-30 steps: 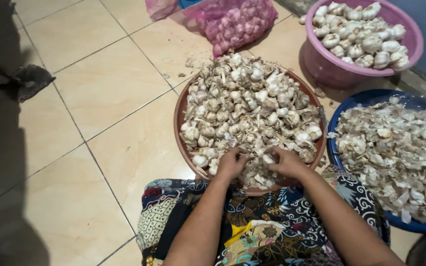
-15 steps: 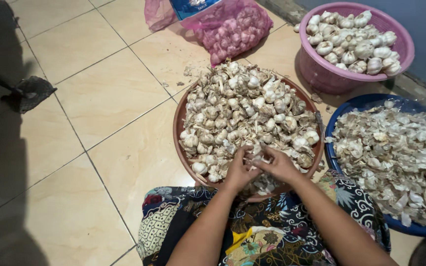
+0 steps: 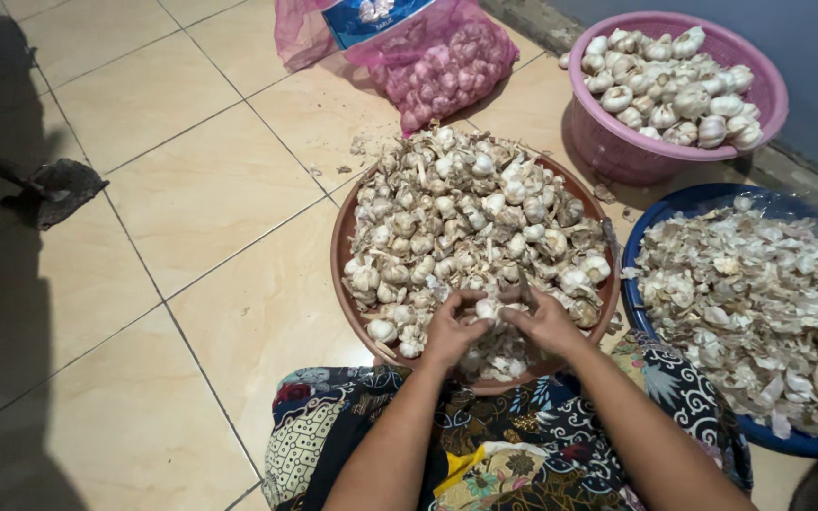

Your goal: The person sits on the floor trimming garlic bulbs. They pick untrimmed bulbs from a large round tray, cut off the root ends and loose stems with a small knife, drop the trimmed bulbs into a pink basin, and toss the cut-off roots and peels into a blue basin beside them.

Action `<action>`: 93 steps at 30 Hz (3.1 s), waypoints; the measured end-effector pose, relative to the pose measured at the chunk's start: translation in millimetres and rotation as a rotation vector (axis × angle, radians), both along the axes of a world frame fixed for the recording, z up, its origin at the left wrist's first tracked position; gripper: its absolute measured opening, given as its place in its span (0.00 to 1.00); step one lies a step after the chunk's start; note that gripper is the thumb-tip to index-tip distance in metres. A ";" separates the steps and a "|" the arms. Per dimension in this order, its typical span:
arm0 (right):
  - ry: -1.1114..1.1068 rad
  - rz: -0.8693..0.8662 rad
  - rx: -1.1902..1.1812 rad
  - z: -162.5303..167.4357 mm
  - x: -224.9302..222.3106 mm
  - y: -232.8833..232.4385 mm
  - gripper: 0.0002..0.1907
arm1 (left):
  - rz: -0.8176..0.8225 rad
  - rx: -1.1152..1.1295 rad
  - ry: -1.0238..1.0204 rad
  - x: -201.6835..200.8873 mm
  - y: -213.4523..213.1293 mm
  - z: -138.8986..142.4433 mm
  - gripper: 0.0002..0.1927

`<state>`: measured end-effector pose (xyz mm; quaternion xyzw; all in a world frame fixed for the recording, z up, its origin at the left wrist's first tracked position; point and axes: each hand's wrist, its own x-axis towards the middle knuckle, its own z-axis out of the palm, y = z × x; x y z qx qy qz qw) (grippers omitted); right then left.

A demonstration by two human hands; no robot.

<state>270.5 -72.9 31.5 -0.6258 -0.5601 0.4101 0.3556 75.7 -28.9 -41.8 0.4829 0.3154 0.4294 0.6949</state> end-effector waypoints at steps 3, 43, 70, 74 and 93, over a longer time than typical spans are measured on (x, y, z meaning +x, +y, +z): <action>0.006 -0.066 0.041 -18.5 3.4 1.2 0.12 | -0.007 0.000 -0.069 1.6 -0.9 -11.1 0.25; -0.207 -0.126 0.082 -45.3 -43.0 -0.9 0.16 | 0.221 0.012 0.106 11.3 -5.1 -23.6 0.27; 0.530 -0.137 -0.219 -35.2 -12.9 -1.1 0.14 | -0.009 -0.115 0.377 2.4 -8.7 31.7 0.18; 0.445 -0.091 -0.108 -39.4 -26.0 0.0 0.13 | -0.062 -0.433 -0.034 6.2 -11.9 16.9 0.12; 0.263 -0.064 -0.079 -33.1 -11.4 7.5 0.19 | -0.020 0.314 0.385 -0.7 -16.8 25.9 0.24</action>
